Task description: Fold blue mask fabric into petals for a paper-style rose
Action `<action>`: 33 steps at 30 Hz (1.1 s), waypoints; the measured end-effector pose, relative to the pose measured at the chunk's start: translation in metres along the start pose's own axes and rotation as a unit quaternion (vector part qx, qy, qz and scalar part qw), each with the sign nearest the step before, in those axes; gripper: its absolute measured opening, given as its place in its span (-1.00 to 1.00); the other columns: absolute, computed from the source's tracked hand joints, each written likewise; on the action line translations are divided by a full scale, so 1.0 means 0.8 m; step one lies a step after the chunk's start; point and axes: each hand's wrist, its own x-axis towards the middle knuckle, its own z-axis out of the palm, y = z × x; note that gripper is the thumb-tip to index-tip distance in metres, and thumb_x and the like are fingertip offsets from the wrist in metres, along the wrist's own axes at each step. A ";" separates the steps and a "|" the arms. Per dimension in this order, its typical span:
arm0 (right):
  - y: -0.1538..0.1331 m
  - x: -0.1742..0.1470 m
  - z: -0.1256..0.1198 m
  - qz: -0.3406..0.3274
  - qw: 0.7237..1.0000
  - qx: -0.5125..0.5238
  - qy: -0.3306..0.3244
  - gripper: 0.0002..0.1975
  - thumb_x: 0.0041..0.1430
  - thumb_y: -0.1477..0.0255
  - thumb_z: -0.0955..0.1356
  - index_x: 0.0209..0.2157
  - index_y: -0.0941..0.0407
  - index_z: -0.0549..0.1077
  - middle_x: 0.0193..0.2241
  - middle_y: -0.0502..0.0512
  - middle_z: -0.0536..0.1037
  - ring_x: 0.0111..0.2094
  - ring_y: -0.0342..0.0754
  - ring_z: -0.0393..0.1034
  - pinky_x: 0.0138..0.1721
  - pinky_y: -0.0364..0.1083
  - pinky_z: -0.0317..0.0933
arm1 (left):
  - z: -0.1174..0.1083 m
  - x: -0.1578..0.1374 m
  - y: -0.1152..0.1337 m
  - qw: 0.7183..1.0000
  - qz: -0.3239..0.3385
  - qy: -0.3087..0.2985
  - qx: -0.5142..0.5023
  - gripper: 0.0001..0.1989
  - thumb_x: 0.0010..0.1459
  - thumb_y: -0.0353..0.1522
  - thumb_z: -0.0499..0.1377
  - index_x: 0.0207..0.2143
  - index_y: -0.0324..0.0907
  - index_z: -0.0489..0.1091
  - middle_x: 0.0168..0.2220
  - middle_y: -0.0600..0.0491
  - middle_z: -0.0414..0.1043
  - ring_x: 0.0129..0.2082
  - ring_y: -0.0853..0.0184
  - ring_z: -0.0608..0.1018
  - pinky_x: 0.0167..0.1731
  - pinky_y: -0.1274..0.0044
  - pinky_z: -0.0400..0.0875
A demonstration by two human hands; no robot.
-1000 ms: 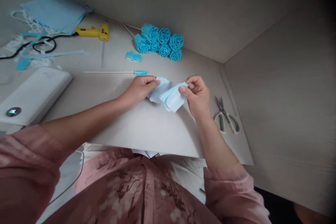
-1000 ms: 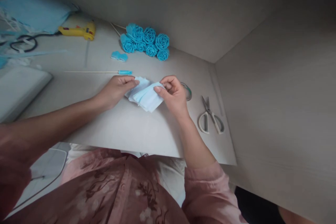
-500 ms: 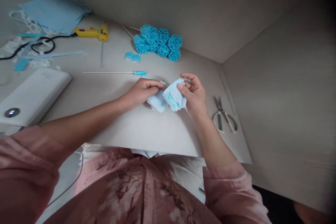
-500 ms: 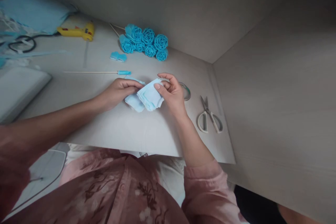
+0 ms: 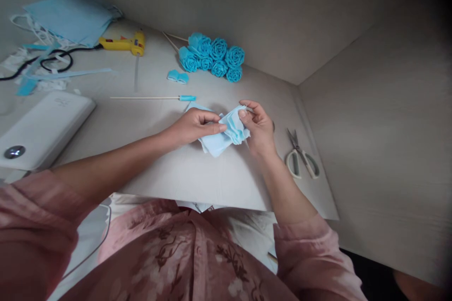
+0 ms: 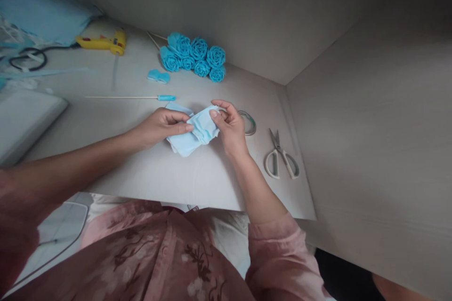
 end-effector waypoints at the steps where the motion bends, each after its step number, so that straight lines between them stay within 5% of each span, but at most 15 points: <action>1: 0.000 0.000 0.000 0.009 1.000 0.005 0.000 -0.60 -0.02 0.13 0.50 -0.16 -0.02 0.47 -0.52 -0.10 0.44 -0.52 -0.17 0.30 -0.46 -0.14 0.22 | 0.000 0.000 -0.001 1.000 0.006 0.000 0.004 -0.70 0.01 -0.17 0.29 -0.47 -0.26 0.46 -0.55 0.12 0.39 -0.55 0.46 0.39 -0.54 0.61 0.24; 11: 0.008 0.003 0.007 0.132 0.980 0.149 -0.017 -0.60 -0.15 0.24 0.55 -0.22 0.02 0.54 -0.51 -0.13 0.48 -0.54 -0.23 0.30 -0.45 -0.18 0.24 | -0.001 0.003 -0.005 0.999 0.032 0.001 0.008 -0.75 0.00 -0.23 0.28 -0.36 -0.26 0.53 -0.43 0.07 0.53 -0.45 0.41 0.49 -0.43 0.58 0.36; 18: 0.015 0.005 0.010 0.190 0.964 0.185 -0.018 -0.65 -0.14 0.31 0.55 -0.24 0.01 0.54 -0.47 -0.11 0.55 -0.50 -0.21 0.39 -0.40 -0.19 0.33 | 0.000 0.002 -0.004 1.000 0.024 0.000 -0.002 -0.78 0.02 -0.25 0.25 -0.43 -0.26 0.49 -0.53 0.12 0.45 -0.53 0.47 0.42 -0.50 0.63 0.29; 33: 0.020 0.001 0.014 0.202 0.968 0.140 -0.052 -0.65 -0.08 0.28 0.52 -0.20 0.02 0.55 -0.39 -0.06 0.60 -0.46 -0.19 0.43 -0.41 -0.18 0.35 | 0.000 0.001 0.000 0.999 0.032 0.018 0.026 -0.74 0.01 -0.19 0.27 -0.45 -0.24 0.47 -0.48 0.10 0.46 -0.50 0.46 0.42 -0.49 0.63 0.30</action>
